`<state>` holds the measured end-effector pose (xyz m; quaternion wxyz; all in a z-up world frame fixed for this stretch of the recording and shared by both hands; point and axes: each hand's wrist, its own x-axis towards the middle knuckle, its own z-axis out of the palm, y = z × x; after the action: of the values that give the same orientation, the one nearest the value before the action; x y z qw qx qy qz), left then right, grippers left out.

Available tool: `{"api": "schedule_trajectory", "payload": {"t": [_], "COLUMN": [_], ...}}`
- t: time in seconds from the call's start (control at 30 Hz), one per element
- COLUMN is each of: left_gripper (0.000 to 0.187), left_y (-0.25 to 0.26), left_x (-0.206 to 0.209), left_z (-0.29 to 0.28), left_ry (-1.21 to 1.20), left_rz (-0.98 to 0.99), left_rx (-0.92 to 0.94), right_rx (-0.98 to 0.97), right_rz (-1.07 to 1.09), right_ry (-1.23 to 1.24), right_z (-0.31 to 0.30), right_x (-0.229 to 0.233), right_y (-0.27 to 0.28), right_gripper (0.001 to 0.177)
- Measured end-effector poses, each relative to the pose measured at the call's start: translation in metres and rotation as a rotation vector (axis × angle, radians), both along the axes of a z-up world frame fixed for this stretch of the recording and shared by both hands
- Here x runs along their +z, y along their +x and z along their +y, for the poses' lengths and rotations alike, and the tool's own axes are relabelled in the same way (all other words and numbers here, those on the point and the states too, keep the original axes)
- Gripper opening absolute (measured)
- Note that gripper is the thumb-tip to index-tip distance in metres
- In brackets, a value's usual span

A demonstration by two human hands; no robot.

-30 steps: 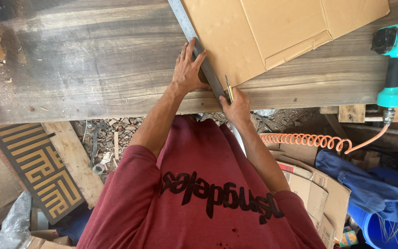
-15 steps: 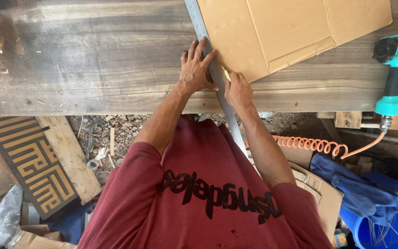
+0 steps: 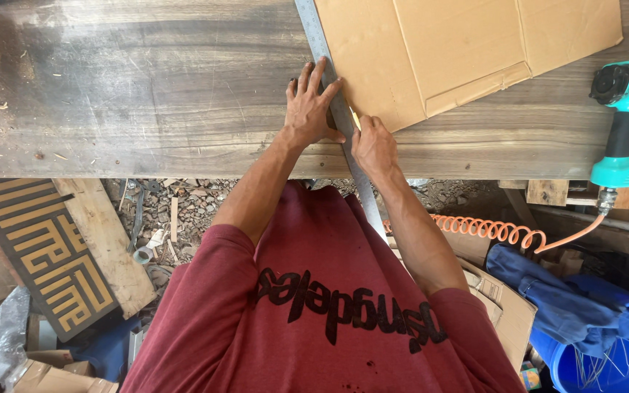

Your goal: The person uses a metal ruler and a utility knife to cut a large piece of cardboard on a wooden workbench. They repeatedly align the ruler and score the cardboard along straight lines to create multiple rectangular sections.

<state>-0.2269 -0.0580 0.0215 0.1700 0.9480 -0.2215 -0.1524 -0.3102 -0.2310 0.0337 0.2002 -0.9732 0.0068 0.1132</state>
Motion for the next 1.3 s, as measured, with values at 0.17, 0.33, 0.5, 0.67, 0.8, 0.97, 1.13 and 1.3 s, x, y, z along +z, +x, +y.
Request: {"api": "schedule_trajectory", "payload": {"t": [0.17,0.33,0.5,0.67,0.8,0.97,1.13,1.3], "left_gripper": [0.128,0.128,0.127,0.129,0.128,0.127,0.129,0.128], "left_y": [0.001,0.001,0.001,0.0,0.003,0.003,0.002,0.003], "left_x": [0.001,0.003,0.006,0.005,0.005,0.006,0.003,0.006], "left_z": [0.0,0.0,0.0,0.002,-0.003,-0.001,0.0,0.0], "left_ry": [0.015,0.025,0.01,0.015,0.007,0.007,0.003,0.002], "left_rz": [0.012,0.024,0.032,0.017,0.045,0.072,0.045,0.067], "left_rx": [-0.007,0.0,0.002,-0.014,-0.003,-0.001,0.004,-0.003], "right_rx": [-0.014,-0.005,-0.017,-0.013,-0.018,0.0,0.021,0.039], "right_rz": [0.038,0.105,0.159,0.192,0.187,0.179,0.156,0.183], "right_ry": [-0.012,-0.002,-0.021,-0.017,0.024,0.03,0.043,0.065], "right_z": [0.001,-0.004,-0.004,-0.006,-0.015,-0.02,-0.023,-0.03], "right_x": [0.001,0.007,0.019,0.02,0.017,0.005,0.013,0.013], "right_y": [0.002,0.004,-0.002,-0.011,-0.02,-0.038,-0.049,-0.061], "right_gripper": [0.026,0.031,0.024,0.027,0.026,0.025,0.015,0.023]}}
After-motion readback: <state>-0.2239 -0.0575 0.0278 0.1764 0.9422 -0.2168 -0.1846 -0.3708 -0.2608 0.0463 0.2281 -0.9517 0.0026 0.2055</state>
